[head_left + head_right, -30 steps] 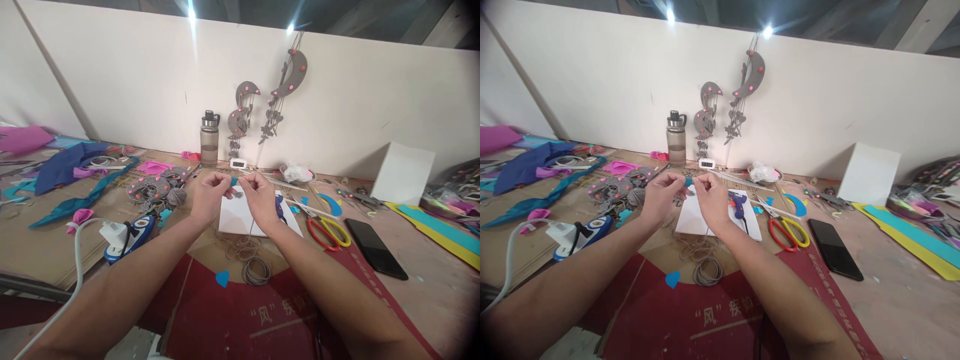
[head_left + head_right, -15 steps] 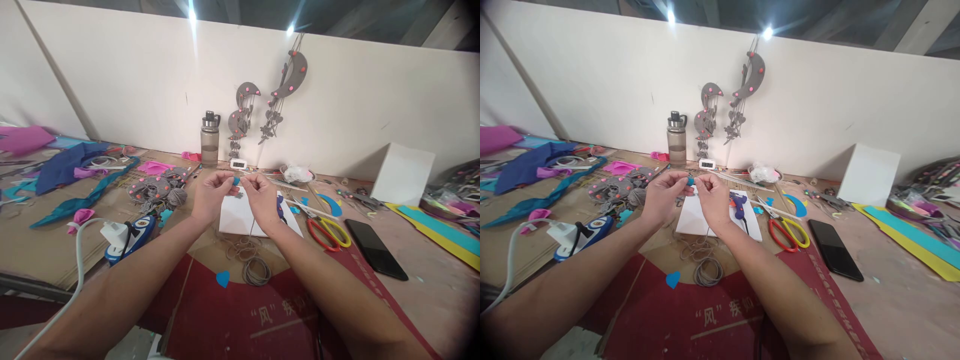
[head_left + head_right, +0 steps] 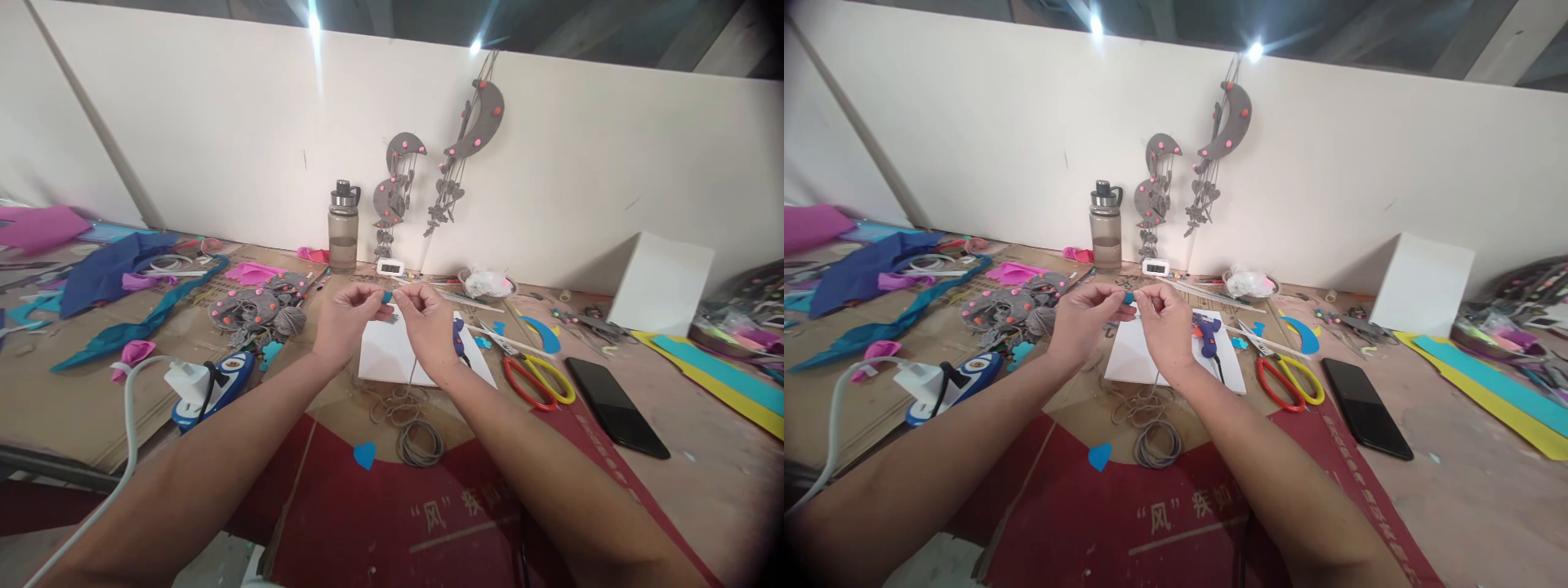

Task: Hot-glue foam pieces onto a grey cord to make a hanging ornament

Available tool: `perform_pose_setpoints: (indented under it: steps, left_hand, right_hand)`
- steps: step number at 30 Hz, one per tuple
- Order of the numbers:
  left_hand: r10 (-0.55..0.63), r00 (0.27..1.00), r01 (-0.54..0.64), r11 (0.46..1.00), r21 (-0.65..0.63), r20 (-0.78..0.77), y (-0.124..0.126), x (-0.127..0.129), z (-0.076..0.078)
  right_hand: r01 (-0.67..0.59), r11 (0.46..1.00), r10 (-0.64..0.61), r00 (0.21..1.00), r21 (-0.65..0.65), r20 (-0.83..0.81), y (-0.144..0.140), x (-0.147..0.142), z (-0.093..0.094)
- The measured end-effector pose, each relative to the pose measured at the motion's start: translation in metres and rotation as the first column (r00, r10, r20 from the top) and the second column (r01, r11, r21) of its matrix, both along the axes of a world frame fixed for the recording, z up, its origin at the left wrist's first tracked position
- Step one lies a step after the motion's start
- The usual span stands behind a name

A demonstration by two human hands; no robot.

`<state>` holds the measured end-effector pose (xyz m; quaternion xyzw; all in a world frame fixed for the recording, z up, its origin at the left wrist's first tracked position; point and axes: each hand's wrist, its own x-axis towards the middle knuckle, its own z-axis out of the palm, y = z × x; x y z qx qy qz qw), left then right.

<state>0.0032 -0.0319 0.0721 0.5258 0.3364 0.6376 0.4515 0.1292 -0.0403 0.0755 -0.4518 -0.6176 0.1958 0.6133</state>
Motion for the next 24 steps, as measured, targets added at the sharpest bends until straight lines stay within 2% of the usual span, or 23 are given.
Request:
perform_pose_setpoints:
  steps: [9, 20, 24]
  left_hand:
    - [0.024, 0.999, -0.024, 1.000, 0.001, 0.027, 0.0002, -0.0003, 0.0004]
    - [0.005, 0.999, -0.005, 1.000, -0.006, 0.046, 0.0008, 0.0015, -0.0010]
    - [0.002, 0.997, -0.003, 1.000, 0.016, 0.074, 0.0009, 0.0019, -0.0027]
  right_hand:
    - [0.006, 0.998, -0.010, 0.998, 0.059, 0.066, -0.0040, -0.0015, -0.0023]
    - [-0.011, 1.000, 0.010, 1.000, -0.016, -0.024, -0.0026, -0.0035, -0.0039]
    - [-0.046, 0.999, 0.046, 0.997, -0.005, -0.061, -0.0032, -0.0043, -0.0040]
